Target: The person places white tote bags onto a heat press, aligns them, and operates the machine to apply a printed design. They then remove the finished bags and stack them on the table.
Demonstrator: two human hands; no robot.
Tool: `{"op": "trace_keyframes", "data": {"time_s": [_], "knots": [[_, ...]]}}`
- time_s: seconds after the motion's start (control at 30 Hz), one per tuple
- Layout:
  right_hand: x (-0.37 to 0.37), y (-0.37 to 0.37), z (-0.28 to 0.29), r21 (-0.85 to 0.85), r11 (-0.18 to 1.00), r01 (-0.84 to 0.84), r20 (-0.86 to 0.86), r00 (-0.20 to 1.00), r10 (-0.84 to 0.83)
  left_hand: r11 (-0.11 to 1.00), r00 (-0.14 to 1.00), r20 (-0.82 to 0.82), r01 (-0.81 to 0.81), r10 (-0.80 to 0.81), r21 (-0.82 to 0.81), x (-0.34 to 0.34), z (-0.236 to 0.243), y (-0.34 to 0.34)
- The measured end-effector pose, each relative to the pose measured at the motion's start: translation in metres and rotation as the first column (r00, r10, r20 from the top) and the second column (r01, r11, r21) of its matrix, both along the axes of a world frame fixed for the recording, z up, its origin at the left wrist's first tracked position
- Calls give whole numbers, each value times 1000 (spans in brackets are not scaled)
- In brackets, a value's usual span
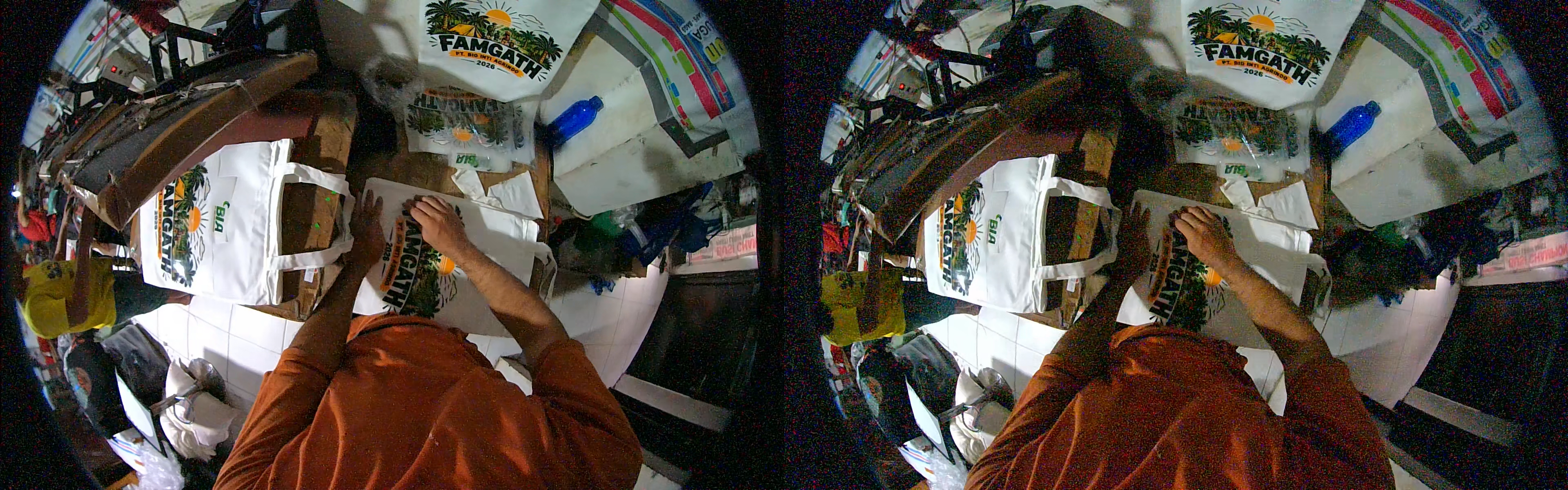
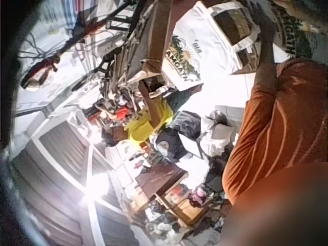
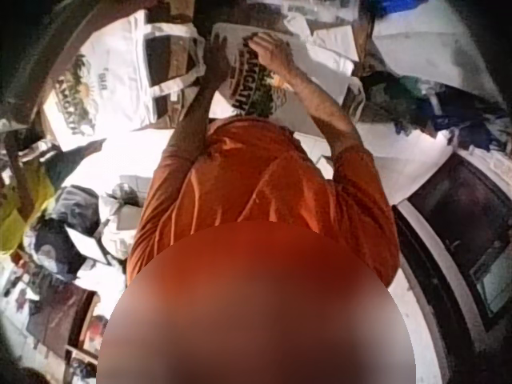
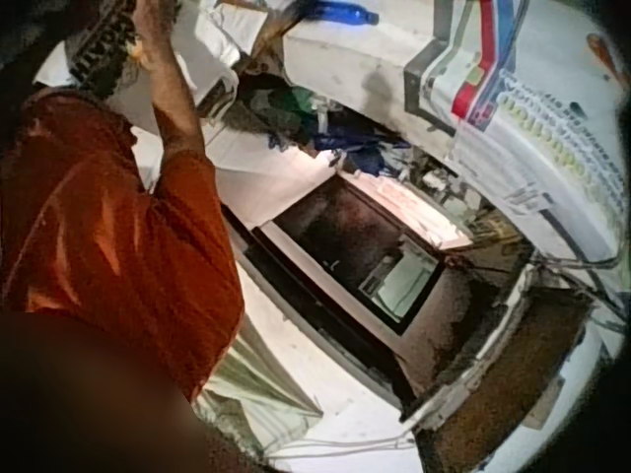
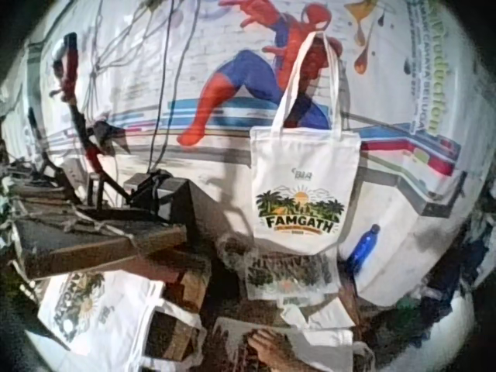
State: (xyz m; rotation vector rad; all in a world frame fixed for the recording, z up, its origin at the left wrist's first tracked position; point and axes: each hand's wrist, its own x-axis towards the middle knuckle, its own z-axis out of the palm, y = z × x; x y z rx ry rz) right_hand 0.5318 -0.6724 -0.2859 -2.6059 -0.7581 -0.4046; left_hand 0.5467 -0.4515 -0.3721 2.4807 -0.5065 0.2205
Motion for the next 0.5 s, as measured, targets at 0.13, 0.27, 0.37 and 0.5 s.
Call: {"op": "trace_keyframes", "data": {"time_s": [0.13, 0.27, 0.37, 0.5], "knots": [[-22, 6, -15, 64, 993, 103, 164, 980, -112, 997, 997, 50, 58, -56, -46, -1, 2, 7], [-42, 1, -20, 83, 991, 101, 146, 983, -112, 998, 998, 40, 58, -57, -8, 2, -1, 10], [-55, -7, -17, 87, 993, 84, 132, 987, -95, 990, 987, 139, 91, -75, -111, 6, -5, 10], [-72, -14, -12, 69, 996, 53, 125, 990, -61, 992, 989, 133, 83, -69, -98, 9, -9, 12]]}}
